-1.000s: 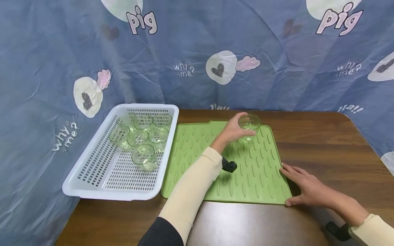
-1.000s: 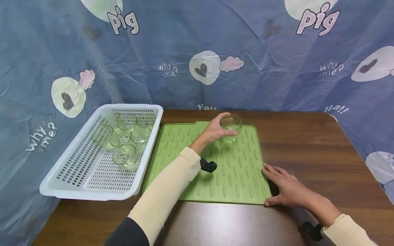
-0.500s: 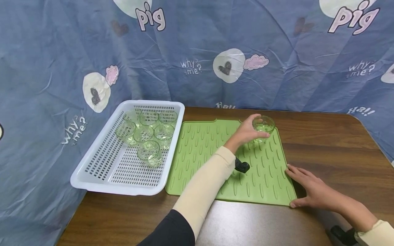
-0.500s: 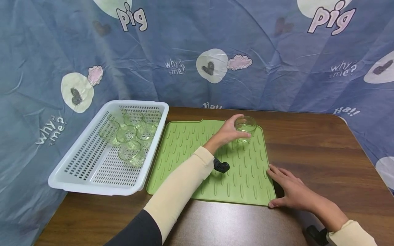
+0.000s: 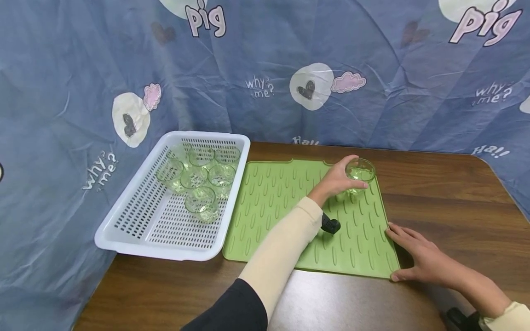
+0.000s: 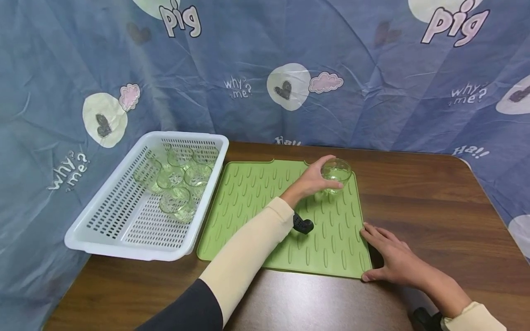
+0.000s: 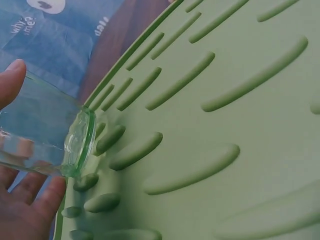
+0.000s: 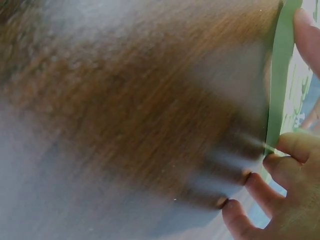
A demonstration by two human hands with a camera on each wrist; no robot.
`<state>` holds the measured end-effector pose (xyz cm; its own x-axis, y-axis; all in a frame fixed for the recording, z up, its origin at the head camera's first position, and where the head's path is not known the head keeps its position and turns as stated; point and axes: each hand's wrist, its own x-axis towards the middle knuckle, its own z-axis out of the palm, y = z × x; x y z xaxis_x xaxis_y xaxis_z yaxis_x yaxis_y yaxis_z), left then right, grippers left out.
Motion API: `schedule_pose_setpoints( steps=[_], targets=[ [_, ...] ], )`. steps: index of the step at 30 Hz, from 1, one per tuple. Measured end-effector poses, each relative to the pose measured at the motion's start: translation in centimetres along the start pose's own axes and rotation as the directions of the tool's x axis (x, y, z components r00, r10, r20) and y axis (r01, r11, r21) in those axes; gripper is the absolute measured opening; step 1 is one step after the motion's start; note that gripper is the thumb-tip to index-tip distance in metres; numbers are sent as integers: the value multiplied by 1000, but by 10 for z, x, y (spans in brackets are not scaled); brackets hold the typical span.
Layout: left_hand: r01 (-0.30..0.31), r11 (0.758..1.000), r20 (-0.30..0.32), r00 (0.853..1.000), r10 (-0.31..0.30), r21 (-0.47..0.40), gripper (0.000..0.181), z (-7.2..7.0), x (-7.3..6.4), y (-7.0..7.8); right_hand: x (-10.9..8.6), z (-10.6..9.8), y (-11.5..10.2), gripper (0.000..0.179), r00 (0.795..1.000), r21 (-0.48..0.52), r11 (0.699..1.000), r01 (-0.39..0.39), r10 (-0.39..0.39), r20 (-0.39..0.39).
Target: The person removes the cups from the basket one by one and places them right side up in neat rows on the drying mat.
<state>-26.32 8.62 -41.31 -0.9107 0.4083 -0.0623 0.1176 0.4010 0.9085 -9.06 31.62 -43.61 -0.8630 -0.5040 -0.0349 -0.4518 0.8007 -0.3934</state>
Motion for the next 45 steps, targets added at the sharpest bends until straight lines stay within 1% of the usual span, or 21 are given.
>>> schedule_pose_setpoints(
  steps=[4,7,13,17,21,28,39,45],
  targets=[
    [-3,1000,6,1000,3,-10,93,3,2,-1,0,1,-1,107,1000,3,1000,-5,5,-6],
    [11,1000,6,1000,-11,-11,93,5,2,-1,-1,2,-1,106,1000,-3,1000,12,-12,-27],
    [31,999,16,999,-31,18,92,10,5,1,-1,3,3,105,998,-27,999,31,-33,-61],
    [30,999,24,999,-31,27,94,13,6,2,-1,1,3,106,999,-22,1000,21,-22,-45],
    [40,999,21,999,-41,14,95,16,6,2,-1,0,3,106,999,-17,1000,19,-20,-33],
    [28,1000,20,999,-28,-7,94,16,6,3,-1,-1,2,106,999,-25,999,26,-27,-45],
    [33,999,6,999,-33,17,95,16,8,4,1,-4,-1,107,1000,2,1000,-7,7,1],
    [45,999,5,999,-45,29,100,17,8,5,0,-4,-2,107,1000,-4,1000,-3,3,0]
  ],
)
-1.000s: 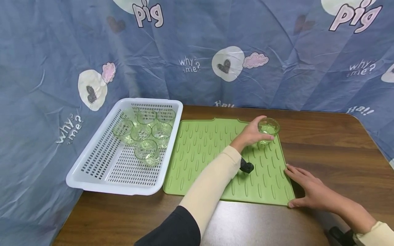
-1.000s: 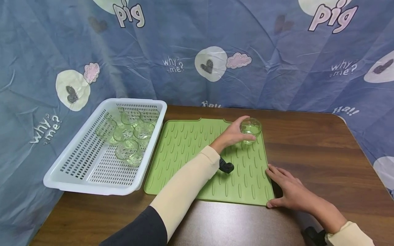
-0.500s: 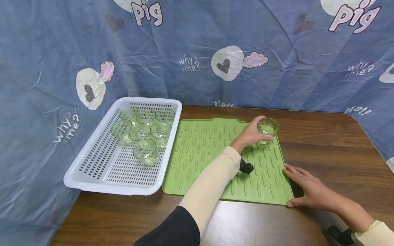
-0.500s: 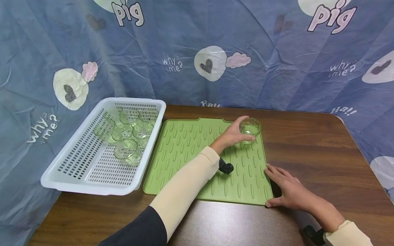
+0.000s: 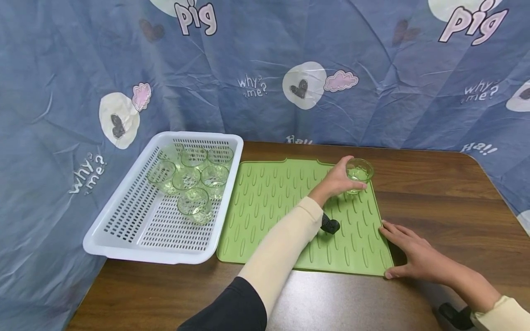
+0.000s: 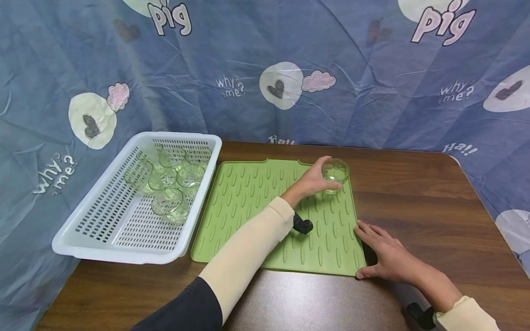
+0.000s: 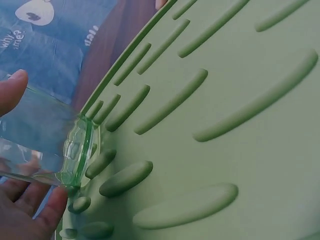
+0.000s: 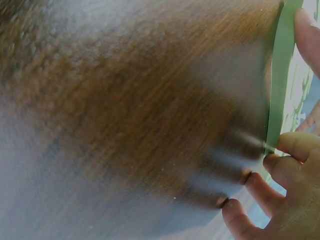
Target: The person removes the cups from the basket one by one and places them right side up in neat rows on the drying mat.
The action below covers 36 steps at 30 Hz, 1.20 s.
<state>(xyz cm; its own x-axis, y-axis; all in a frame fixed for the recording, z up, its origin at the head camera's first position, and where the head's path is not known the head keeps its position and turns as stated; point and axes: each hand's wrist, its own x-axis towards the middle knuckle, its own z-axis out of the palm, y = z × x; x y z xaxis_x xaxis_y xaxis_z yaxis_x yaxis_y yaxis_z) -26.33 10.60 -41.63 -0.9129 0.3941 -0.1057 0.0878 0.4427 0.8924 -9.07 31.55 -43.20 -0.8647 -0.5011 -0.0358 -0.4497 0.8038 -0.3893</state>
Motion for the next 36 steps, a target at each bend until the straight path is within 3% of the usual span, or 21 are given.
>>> schedule_pose_setpoints(
  steps=[5,9,13,16,22,25,30,32,36],
  targets=[
    [13,1000,-6,1000,-13,11,107,-5,-2,-1,3,0,-2,107,1000,0,1000,0,0,4],
    [-18,998,-21,1000,19,52,107,-19,-6,0,4,1,-3,107,1000,3,1000,-2,2,9],
    [-102,991,-36,994,105,83,103,-43,-9,6,4,2,-2,106,1000,4,1000,7,-7,-4],
    [-172,977,-12,985,175,126,102,-63,-10,14,2,4,0,106,1000,-2,1000,20,-20,-19],
    [-222,954,33,975,220,203,93,-102,-17,35,0,7,2,106,999,-5,1000,22,-22,-26],
    [-196,925,13,979,203,324,85,-118,-28,47,0,7,1,106,1000,9,1000,7,-7,-11],
    [-136,828,-35,982,185,543,68,-142,-54,71,0,7,-1,107,1000,19,1000,-4,4,3],
    [-140,821,-38,981,193,554,64,-152,-64,80,-1,7,0,107,1000,13,1000,4,-3,-8],
    [-139,833,-44,980,192,536,59,-173,-79,91,-1,7,1,107,1000,8,1000,13,-12,-24]
  ],
)
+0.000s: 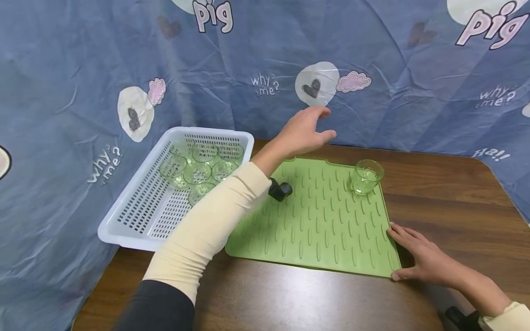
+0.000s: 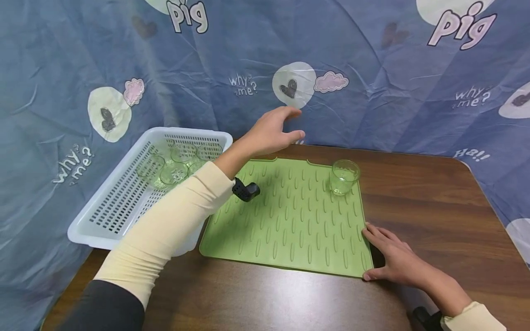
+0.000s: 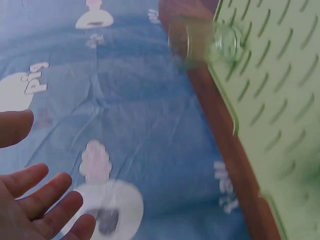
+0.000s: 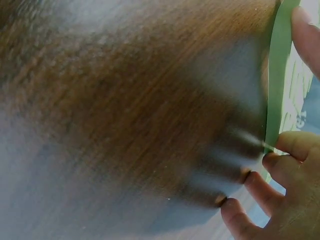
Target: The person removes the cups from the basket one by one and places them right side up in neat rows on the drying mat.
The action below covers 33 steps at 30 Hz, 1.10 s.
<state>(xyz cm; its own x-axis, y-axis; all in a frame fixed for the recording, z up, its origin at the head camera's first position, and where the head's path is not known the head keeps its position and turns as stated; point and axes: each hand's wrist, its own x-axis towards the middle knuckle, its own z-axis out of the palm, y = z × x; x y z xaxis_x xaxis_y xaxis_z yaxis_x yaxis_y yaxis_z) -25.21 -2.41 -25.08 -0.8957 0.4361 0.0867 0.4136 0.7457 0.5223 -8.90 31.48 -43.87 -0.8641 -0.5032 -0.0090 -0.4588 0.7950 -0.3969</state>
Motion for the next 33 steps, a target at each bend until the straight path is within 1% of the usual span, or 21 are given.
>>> schedule_pose_setpoints(
  steps=[2,5,7,9,10,14,17,21,24,26,29,33],
  targets=[
    [1,1000,0,1000,-1,3,58,-9,-4,-4,0,0,1,107,1000,3,1000,-4,4,5],
    [-26,999,5,1000,26,31,60,-19,-14,-13,-2,1,2,108,1000,9,1000,-10,10,9],
    [-55,998,10,998,55,42,62,-25,-24,-21,-2,1,2,108,1000,19,1000,-15,15,8],
    [-78,996,13,997,77,32,64,-29,-37,-30,-3,2,1,108,1000,29,999,-17,17,6],
    [-79,997,14,997,79,18,65,-32,-44,-35,-3,2,1,108,1000,28,999,-19,19,4],
    [-50,995,-16,999,49,-84,62,-41,-70,-52,-2,-2,0,108,999,21,999,-30,30,18],
    [-31,990,-66,998,22,-140,58,-50,-86,-60,0,-3,1,108,1000,10,1000,-21,21,17],
    [-27,988,-125,992,8,-153,55,-59,-105,-67,1,-2,2,108,1000,-3,1000,-2,2,-2],
    [-18,988,-148,989,-4,-150,54,-64,-117,-70,0,-2,1,109,1000,-3,1000,-10,10,3],
    [-18,986,-157,988,-8,-166,52,-65,-124,-73,1,-2,1,108,1000,-5,1000,-17,17,8],
    [-35,966,-152,988,-4,-255,48,-68,-136,-75,1,-3,0,109,999,-3,1000,-26,26,21],
    [-54,927,-127,992,7,-371,45,-71,-154,-78,1,-4,0,108,999,-8,1000,-26,26,23]
  ],
)
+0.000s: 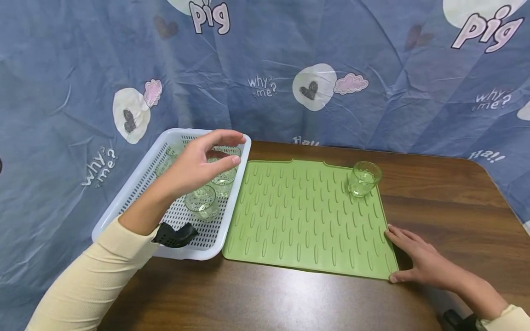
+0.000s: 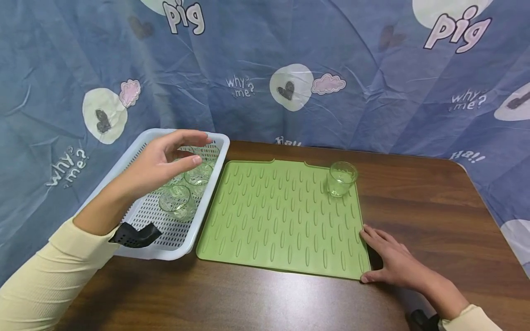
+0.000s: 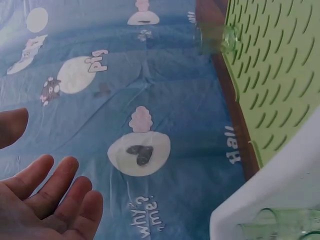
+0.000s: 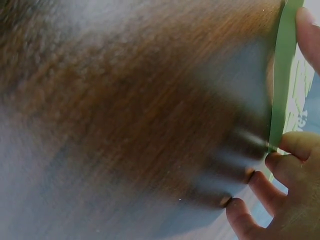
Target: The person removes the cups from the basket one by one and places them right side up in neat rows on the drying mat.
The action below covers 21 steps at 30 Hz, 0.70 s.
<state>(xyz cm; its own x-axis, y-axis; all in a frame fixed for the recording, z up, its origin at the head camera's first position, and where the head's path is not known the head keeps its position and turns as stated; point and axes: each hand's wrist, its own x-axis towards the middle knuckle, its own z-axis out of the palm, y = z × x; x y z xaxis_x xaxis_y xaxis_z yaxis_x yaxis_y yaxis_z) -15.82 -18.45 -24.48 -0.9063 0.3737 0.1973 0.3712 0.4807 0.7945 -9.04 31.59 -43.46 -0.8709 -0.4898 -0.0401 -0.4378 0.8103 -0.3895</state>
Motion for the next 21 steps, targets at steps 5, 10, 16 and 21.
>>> schedule_pose_setpoints(
  steps=[5,10,16,21],
  targets=[
    [27,1000,-21,999,-27,-9,42,-4,-21,-5,0,3,1,108,999,-16,1000,24,-25,-31],
    [26,1000,-75,997,-28,-17,41,-4,-36,-21,-1,4,1,108,999,-10,1000,27,-28,-28],
    [15,997,-79,997,-21,-73,41,-4,-51,-42,0,4,2,108,1000,-8,1000,23,-24,-17],
    [34,993,-76,996,-42,-114,41,-3,-63,-54,1,3,4,107,999,-18,999,38,-38,-27]
  ],
)
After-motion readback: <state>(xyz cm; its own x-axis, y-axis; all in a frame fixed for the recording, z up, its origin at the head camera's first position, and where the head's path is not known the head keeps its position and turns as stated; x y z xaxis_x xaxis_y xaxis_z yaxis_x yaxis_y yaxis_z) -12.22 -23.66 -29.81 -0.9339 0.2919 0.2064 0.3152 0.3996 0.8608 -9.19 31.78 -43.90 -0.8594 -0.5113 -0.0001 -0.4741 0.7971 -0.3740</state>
